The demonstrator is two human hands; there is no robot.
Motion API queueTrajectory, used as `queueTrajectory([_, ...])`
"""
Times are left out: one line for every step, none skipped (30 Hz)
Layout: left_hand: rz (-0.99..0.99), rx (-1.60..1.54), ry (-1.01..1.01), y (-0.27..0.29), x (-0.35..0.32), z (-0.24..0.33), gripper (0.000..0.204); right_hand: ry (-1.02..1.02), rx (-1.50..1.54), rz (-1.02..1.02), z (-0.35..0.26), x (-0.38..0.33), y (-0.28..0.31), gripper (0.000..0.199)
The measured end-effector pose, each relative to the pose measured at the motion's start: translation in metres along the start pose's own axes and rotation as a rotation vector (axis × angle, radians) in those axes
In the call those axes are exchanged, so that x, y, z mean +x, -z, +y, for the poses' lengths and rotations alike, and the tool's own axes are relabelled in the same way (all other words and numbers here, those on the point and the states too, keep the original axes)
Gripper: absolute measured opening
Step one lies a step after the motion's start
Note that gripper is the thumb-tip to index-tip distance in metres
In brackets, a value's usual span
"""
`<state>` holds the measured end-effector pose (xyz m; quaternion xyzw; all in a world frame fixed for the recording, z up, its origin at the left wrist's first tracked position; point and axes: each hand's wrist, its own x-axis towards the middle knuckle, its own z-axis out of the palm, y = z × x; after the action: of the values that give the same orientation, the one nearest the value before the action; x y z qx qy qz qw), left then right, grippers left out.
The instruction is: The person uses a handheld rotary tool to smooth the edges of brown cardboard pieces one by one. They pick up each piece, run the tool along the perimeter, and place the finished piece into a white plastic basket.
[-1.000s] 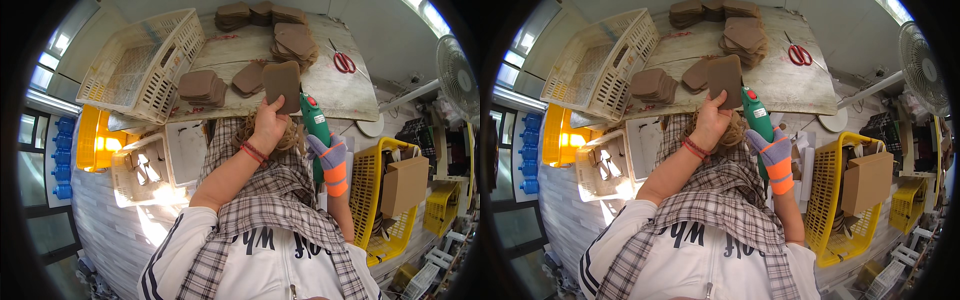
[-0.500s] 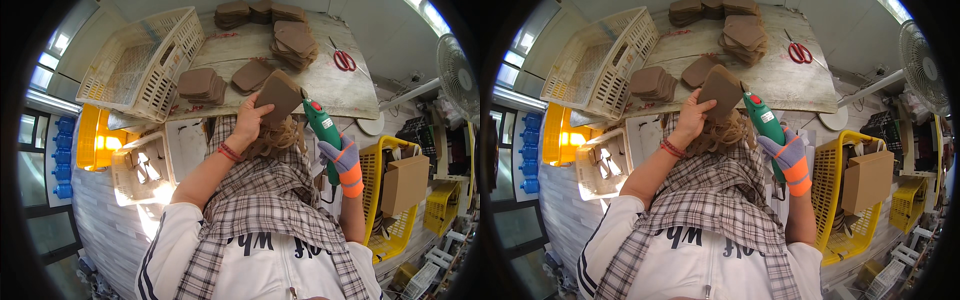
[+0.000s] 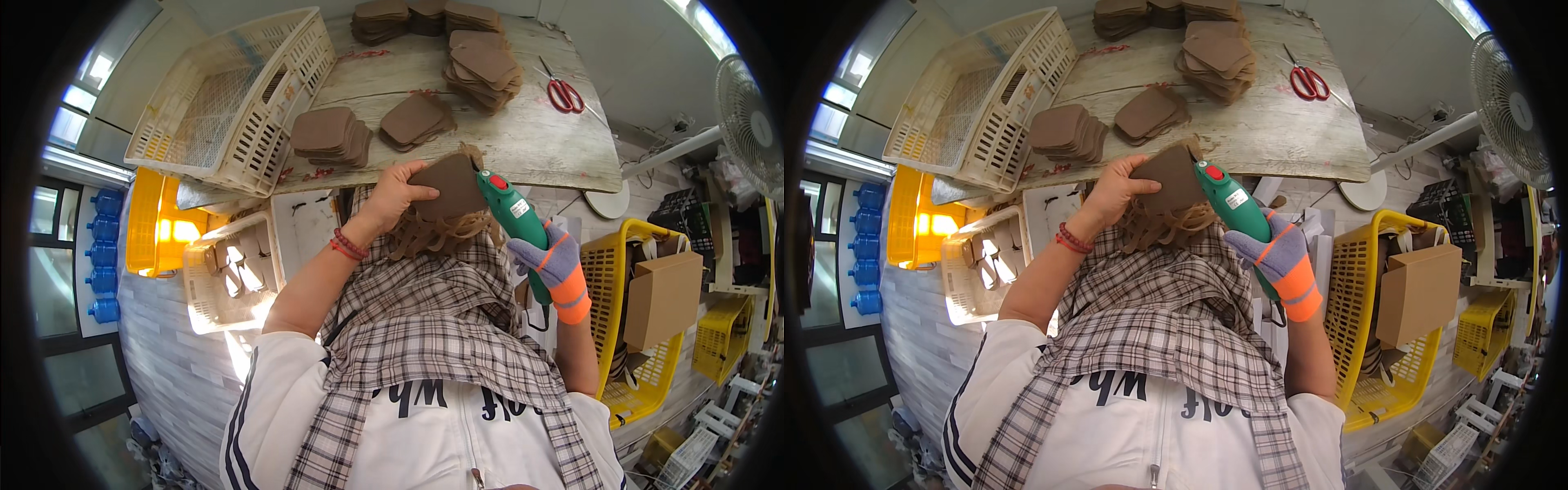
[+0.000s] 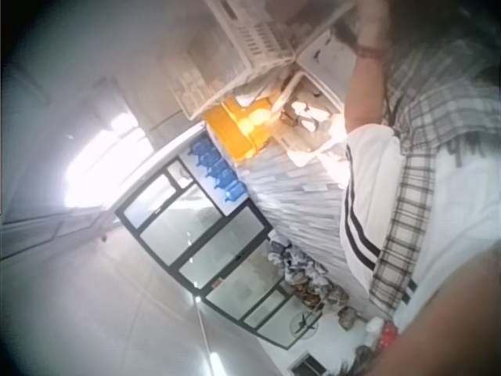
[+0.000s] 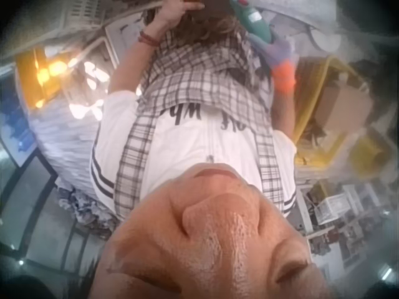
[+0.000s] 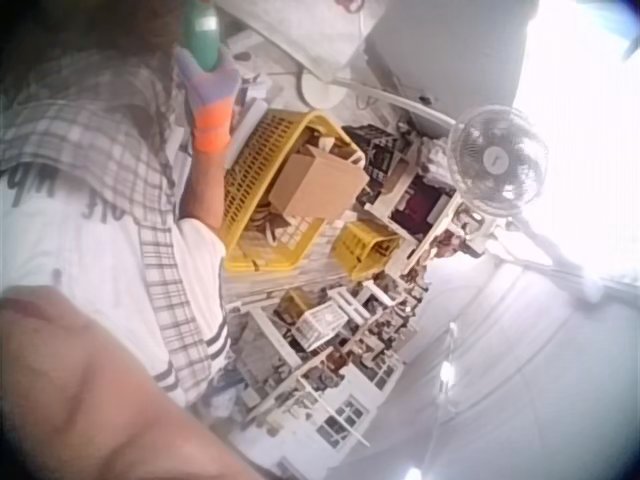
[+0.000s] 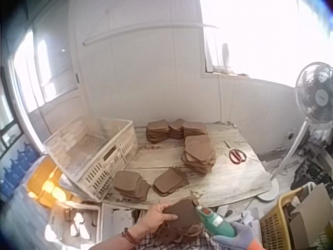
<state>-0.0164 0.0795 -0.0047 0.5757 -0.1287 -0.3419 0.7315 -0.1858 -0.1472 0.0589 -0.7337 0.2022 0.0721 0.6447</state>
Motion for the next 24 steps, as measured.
queueTrajectory([-0.004,0.015,0.007,0.000,-0.002,0.000,0.039,0.008,-0.011,-0.002,0.000,0.002,0.000,0.042])
queueTrajectory([-0.008,0.031,0.013,0.001,-0.003,-0.001,0.039,0.017,-0.022,-0.004,0.000,0.004,-0.001,0.041])
queueTrajectory([0.022,0.061,0.013,0.002,-0.003,0.000,0.039,0.013,-0.003,-0.022,0.000,0.005,-0.001,0.041])
queueTrajectory([0.051,0.091,0.014,0.004,-0.004,0.002,0.038,0.009,0.016,-0.039,0.000,0.006,0.000,0.041])
queueTrajectory([0.081,0.122,0.014,0.006,-0.005,0.003,0.038,0.005,0.036,-0.057,0.001,0.007,0.001,0.041])
queueTrajectory([0.053,0.199,0.000,0.010,-0.005,0.005,0.035,-0.002,0.040,-0.066,0.000,0.006,0.001,0.041])
queueTrajectory([0.024,0.277,-0.014,0.017,-0.004,0.009,0.033,-0.009,0.044,-0.074,0.000,0.005,0.001,0.042])
queueTrajectory([-0.005,0.354,-0.028,0.022,-0.005,0.011,0.030,-0.017,0.049,-0.083,0.000,0.004,0.001,0.042])
queueTrajectory([0.010,0.412,-0.047,0.021,-0.007,0.018,0.030,-0.025,0.038,-0.084,0.000,0.003,0.002,0.042])
queueTrajectory([0.025,0.469,-0.066,0.018,-0.011,0.030,0.030,-0.035,0.026,-0.087,0.001,0.003,0.002,0.042])
queueTrajectory([0.039,0.527,-0.085,0.018,-0.013,0.035,0.030,-0.045,0.014,-0.088,0.002,0.002,0.002,0.043])
queueTrajectory([0.057,0.418,-0.107,0.022,-0.013,0.034,0.026,-0.045,0.002,-0.096,0.003,0.002,0.002,0.043])
queueTrajectory([0.075,0.309,-0.130,0.027,-0.013,0.031,0.023,-0.045,-0.011,-0.102,0.006,0.003,0.002,0.043])
queueTrajectory([0.093,0.200,-0.153,0.031,-0.012,0.029,0.021,-0.045,-0.024,-0.109,0.007,0.003,0.002,0.043])
queueTrajectory([0.105,0.158,-0.150,0.035,-0.011,0.027,0.020,-0.048,-0.003,-0.127,0.007,0.003,0.001,0.043])
queueTrajectory([0.116,0.116,-0.147,0.038,-0.011,0.025,0.019,-0.051,0.018,-0.146,0.007,0.003,0.000,0.043])
queueTrajectory([0.128,0.073,-0.145,0.040,-0.011,0.025,0.019,-0.054,0.039,-0.165,0.008,0.003,-0.002,0.043])
queueTrajectory([0.126,0.032,-0.123,0.040,-0.012,0.025,0.018,-0.046,0.060,-0.172,0.008,0.003,-0.003,0.043])
queueTrajectory([0.124,-0.009,-0.102,0.039,-0.012,0.027,0.017,-0.038,0.081,-0.180,0.009,0.003,-0.006,0.042])
queueTrajectory([0.123,-0.051,-0.080,0.039,-0.013,0.027,0.016,-0.030,0.102,-0.188,0.010,0.003,-0.007,0.042])
queueTrajectory([0.118,-0.049,-0.067,0.039,-0.013,0.027,0.016,-0.029,0.064,-0.182,0.011,0.004,-0.008,0.043])
queueTrajectory([0.113,-0.047,-0.053,0.039,-0.013,0.026,0.017,-0.027,0.025,-0.177,0.013,0.005,-0.009,0.043])
queueTrajectory([0.108,-0.045,-0.039,0.039,-0.014,0.025,0.017,-0.025,-0.014,-0.171,0.014,0.005,-0.010,0.043])
queueTrajectory([0.104,-0.033,-0.031,0.038,-0.014,0.024,0.017,-0.015,-0.024,-0.160,0.016,0.005,-0.011,0.044])
